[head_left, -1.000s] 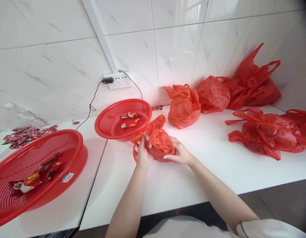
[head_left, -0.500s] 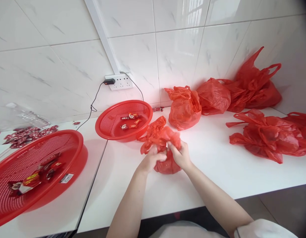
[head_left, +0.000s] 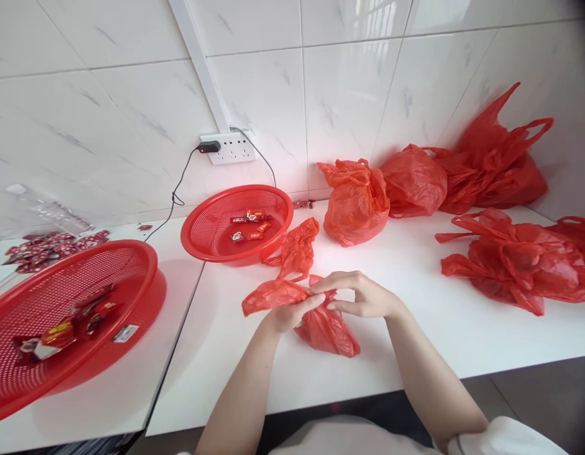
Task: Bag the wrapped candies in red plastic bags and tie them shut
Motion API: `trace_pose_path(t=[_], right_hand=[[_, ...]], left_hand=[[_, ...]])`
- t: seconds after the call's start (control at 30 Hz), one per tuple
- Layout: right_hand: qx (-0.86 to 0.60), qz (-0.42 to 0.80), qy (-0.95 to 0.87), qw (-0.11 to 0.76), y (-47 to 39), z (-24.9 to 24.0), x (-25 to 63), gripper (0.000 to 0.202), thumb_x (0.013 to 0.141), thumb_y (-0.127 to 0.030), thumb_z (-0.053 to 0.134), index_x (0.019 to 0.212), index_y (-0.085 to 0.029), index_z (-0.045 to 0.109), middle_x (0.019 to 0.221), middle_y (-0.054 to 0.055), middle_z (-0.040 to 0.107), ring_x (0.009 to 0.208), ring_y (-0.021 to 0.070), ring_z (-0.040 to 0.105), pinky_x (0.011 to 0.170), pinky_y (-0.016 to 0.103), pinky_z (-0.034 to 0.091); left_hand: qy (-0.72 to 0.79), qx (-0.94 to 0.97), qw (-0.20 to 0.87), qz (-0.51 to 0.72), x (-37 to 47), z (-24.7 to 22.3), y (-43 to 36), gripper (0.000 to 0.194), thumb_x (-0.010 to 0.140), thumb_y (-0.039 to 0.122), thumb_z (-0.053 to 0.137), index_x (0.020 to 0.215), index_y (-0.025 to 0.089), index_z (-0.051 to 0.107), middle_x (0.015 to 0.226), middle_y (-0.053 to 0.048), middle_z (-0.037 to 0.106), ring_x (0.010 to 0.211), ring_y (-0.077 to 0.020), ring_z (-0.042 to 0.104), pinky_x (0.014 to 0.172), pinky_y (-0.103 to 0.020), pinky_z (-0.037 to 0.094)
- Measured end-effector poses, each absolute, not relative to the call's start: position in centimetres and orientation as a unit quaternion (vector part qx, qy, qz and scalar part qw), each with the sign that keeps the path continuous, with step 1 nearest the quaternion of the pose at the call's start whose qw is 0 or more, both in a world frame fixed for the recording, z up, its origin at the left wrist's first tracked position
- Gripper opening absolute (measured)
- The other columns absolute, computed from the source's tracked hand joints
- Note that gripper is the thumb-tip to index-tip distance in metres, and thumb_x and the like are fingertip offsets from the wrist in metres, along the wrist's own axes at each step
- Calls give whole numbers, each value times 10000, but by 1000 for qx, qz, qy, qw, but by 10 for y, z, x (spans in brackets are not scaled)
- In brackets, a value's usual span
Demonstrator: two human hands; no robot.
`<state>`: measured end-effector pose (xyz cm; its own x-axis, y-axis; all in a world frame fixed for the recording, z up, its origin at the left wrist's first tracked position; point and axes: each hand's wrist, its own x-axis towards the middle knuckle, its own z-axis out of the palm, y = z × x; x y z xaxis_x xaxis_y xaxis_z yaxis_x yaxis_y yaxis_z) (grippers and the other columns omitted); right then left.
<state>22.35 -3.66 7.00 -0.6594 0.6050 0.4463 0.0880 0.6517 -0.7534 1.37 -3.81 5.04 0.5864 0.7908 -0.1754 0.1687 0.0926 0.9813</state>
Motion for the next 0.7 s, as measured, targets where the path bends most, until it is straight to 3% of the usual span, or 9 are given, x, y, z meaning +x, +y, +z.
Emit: trace_pose_path(t=[0.13, 0.27, 0.33, 0.4, 0.47, 0.53, 0.6, 0.7], right_hand=[[-262, 374, -802, 384, -35, 60, 226, 193, 918, -266, 590, 1072, -219, 695, 990, 56, 718, 788, 150, 671, 674, 282, 523], [-316, 234, -818, 419, -33, 57, 226, 114, 924, -224, 591, 945, -222, 702, 813, 13, 730, 724, 145, 644, 772, 339, 475], [-339, 170, -817, 435, -31, 57, 227, 105, 927, -203, 587, 947, -224, 688, 794, 7, 728, 716, 149, 629, 828, 376, 445], [-359, 126, -807, 452, -29, 56, 227, 103, 932, -193, 573, 934, -222, 672, 780, 11, 713, 712, 156, 608, 864, 403, 433], [-374, 102, -793, 470, -29, 54, 225, 93, 932, -199, 568, 916, -221, 657, 777, 19, 697, 720, 164, 599, 867, 409, 444], [-384, 120, -777, 483, -31, 52, 221, 87, 937, -211, 556, 922, -220, 642, 821, 30, 694, 757, 167, 617, 812, 373, 481], [-397, 171, -757, 489, -33, 51, 216, 86, 944, -225, 542, 940, -220, 627, 878, 39, 698, 792, 164, 643, 728, 320, 509], [-413, 240, -726, 495, -38, 50, 213, 77, 942, -246, 542, 918, -213, 608, 858, 34, 694, 734, 147, 651, 644, 278, 520]], left_hand=[[365, 588, 702, 170, 15, 59, -38, 482, 891, 540, 494, 637, 148, 613, 444, 14, 499, 380, -103, 470, 423, -234, 389], [410, 558, 699, 179, 16, 62, -37, 646, 910, 626, 376, 489, 160, 530, 335, 9, 421, 356, -125, 507, 483, -256, 463], [405, 553, 697, 212, 14, 65, -35, 633, 919, 622, 361, 632, 133, 644, 379, -7, 505, 380, -132, 539, 509, -261, 482], [381, 551, 701, 242, 12, 69, -32, 561, 926, 586, 396, 931, 122, 711, 459, -16, 593, 437, -143, 590, 556, -269, 505], [360, 550, 710, 252, 9, 71, -30, 520, 928, 538, 448, 1222, 151, 631, 541, -21, 651, 515, -159, 641, 592, -275, 518], [353, 550, 718, 237, 5, 71, -29, 566, 924, 507, 481, 1389, 185, 499, 571, -15, 664, 547, -165, 657, 558, -258, 505], [358, 555, 718, 220, 2, 68, -27, 612, 921, 502, 492, 1455, 214, 412, 541, 16, 636, 443, -125, 588, 450, -213, 433], [372, 563, 704, 220, 2, 61, -25, 628, 920, 524, 483, 1474, 249, 376, 495, 56, 585, 289, -52, 366, 334, -181, 262]])
